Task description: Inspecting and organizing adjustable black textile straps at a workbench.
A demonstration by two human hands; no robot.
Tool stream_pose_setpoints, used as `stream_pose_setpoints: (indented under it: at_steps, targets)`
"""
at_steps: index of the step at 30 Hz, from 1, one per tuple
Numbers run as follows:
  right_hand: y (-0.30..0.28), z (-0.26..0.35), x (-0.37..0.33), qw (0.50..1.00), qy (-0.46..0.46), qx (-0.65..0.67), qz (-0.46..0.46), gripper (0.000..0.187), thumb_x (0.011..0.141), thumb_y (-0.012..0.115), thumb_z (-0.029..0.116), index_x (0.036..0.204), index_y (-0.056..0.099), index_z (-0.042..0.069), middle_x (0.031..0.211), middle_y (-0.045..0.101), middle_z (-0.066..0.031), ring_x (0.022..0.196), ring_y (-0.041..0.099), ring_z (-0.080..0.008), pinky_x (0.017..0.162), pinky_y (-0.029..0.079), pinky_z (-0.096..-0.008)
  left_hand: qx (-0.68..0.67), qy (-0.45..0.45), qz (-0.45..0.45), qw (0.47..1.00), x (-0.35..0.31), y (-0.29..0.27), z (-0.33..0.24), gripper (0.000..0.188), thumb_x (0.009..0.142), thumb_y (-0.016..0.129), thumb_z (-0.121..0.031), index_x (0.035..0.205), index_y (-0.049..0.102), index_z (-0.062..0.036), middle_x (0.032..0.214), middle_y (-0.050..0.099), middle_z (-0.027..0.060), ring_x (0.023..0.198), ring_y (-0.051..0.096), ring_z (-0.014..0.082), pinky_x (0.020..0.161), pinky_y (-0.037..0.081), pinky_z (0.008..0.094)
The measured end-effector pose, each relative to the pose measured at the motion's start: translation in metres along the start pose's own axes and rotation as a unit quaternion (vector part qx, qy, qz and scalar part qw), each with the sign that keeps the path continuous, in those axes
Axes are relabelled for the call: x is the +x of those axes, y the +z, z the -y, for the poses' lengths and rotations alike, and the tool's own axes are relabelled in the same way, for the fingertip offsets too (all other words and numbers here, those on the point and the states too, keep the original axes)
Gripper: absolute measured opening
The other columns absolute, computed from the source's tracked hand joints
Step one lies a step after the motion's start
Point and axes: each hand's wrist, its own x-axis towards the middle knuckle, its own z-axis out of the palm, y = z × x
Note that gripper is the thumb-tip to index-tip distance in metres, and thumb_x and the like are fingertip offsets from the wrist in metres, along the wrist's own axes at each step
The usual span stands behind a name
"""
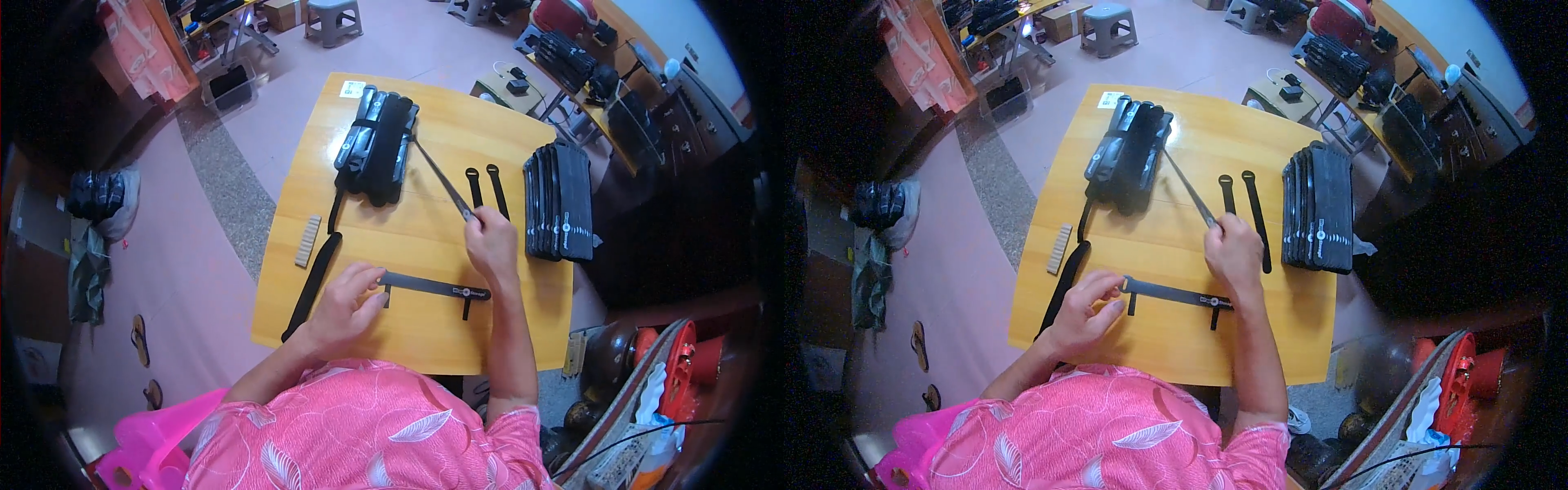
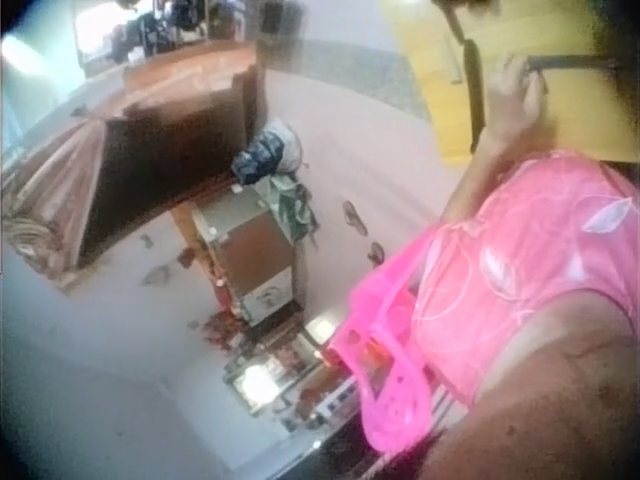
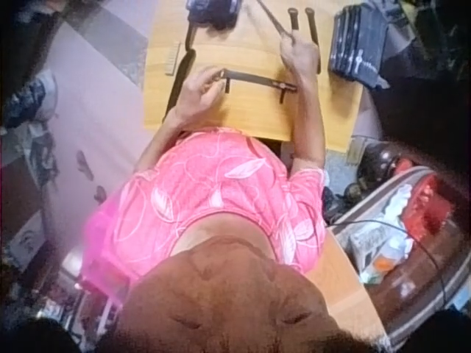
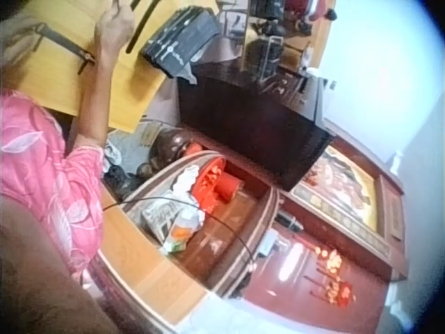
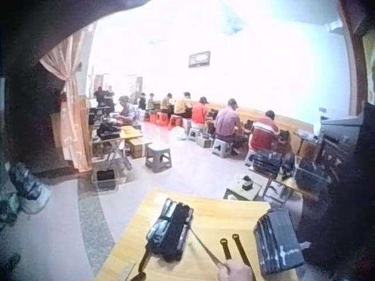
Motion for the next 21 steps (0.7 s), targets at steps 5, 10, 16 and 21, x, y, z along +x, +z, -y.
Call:
stream_pose_setpoints:
  at_steps: [5,10,16,21]
  targets:
    - [-0.035,0.000,-0.055,0.988,0.018,0.147,-0.035,0.011,0.085,0.056,0.009,0.082,0.060,-0.001,0.076,0.060,-0.0188,0.070,0.059,-0.0371,0.064,0.047,-0.0445,-0.369,-0.262,0.043,0.891,0.007,0.016,0.001,0.038,0.089,0.060,-0.006,0.125,0.051,0.0039,0.110,0.061,0.0110,0.095,0.061,0.0162,0.079,0.051,0.0275]
    - [-0.020,-0.006,-0.039,0.996,-0.059,0.060,-0.042,0.022,0.084,0.061,0.014,0.099,0.056,-0.002,0.092,0.056,-0.0203,0.086,0.057,-0.0370,0.073,0.046,-0.0441,-0.273,-0.185,0.038,0.943,0.027,0.018,-0.004,0.041,0.087,0.064,-0.011,0.123,0.052,0.0058,0.105,0.062,0.0146,0.095,0.061,0.0193,0.082,0.050,0.0278]
    - [0.025,0.019,0.016,0.987,-0.161,-0.006,-0.015,0.025,0.080,0.065,0.019,0.094,0.055,0.001,0.091,0.056,-0.0215,0.089,0.056,-0.0362,0.077,0.048,-0.0453,0.148,0.160,-0.057,0.974,0.084,0.005,-0.005,0.038,0.074,0.068,-0.007,0.110,0.060,0.0024,0.107,0.059,0.0177,0.100,0.057,0.0315,0.084,0.046,0.0398]
    - [0.067,0.022,0.059,0.988,-0.143,-0.063,-0.016,0.018,0.079,0.063,0.015,0.088,0.058,0.000,0.088,0.059,-0.0214,0.085,0.061,-0.0375,0.074,0.051,-0.0451,0.360,0.176,-0.049,0.915,0.137,0.011,0.024,0.045,0.070,0.070,-0.015,0.114,0.061,-0.0102,0.136,0.042,0.0197,0.124,0.037,0.0411,0.097,0.034,0.0519]
